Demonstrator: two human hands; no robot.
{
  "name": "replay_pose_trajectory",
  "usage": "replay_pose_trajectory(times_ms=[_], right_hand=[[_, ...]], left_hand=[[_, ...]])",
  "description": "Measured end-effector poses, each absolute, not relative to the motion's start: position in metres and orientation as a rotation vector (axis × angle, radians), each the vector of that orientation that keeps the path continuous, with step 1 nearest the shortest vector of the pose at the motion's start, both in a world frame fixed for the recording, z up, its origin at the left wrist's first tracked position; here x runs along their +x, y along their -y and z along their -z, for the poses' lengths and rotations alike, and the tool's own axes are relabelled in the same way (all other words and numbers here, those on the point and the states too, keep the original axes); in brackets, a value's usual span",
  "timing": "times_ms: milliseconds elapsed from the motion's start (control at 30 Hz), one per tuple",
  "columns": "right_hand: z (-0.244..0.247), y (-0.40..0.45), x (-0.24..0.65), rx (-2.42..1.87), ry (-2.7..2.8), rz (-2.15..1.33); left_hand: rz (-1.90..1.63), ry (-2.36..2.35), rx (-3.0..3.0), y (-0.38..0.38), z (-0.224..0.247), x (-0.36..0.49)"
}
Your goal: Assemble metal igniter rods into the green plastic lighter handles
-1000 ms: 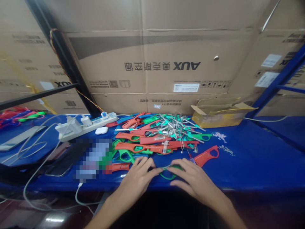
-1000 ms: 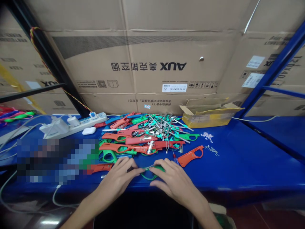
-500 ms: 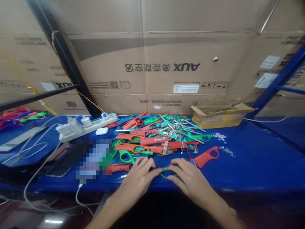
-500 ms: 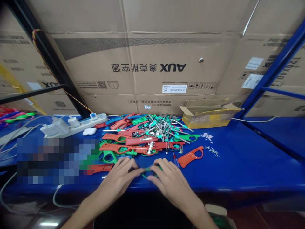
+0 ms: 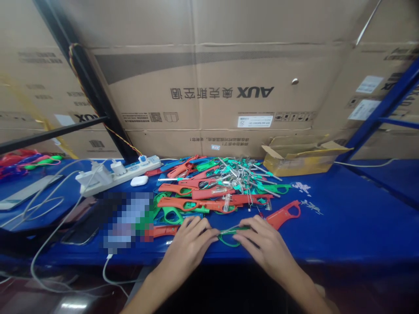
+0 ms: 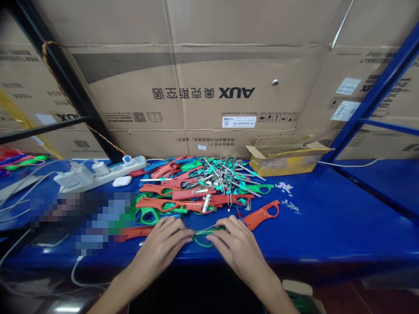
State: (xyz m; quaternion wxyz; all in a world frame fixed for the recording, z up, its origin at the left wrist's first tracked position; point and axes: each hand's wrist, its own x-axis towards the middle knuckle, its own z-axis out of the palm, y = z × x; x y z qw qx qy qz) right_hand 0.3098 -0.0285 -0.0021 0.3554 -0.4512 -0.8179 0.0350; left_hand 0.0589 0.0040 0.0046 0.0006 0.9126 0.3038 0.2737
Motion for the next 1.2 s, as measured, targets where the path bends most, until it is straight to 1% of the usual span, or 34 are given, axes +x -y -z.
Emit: replay_pose_trajectory(times_ms=[300,767,1200], right_hand=[[0.0043,0.027,0.3138,-1.226,2.084,-0.226],[0.0042,0.0285,0.3175,-1.175,2.061,-0.173],[0.0069,0.0264,0.3156,-1.125,1.974,-0.064]], left_hand=[[-0.878,-0.965,2.868,-0.003,-0.0027,0.0592],[-1.03,-0.999,2.786,-0.0043,-0.0002,0.0599],[-1.005,-0.934,2.83,-0.0038,-0.0022,0.0594]])
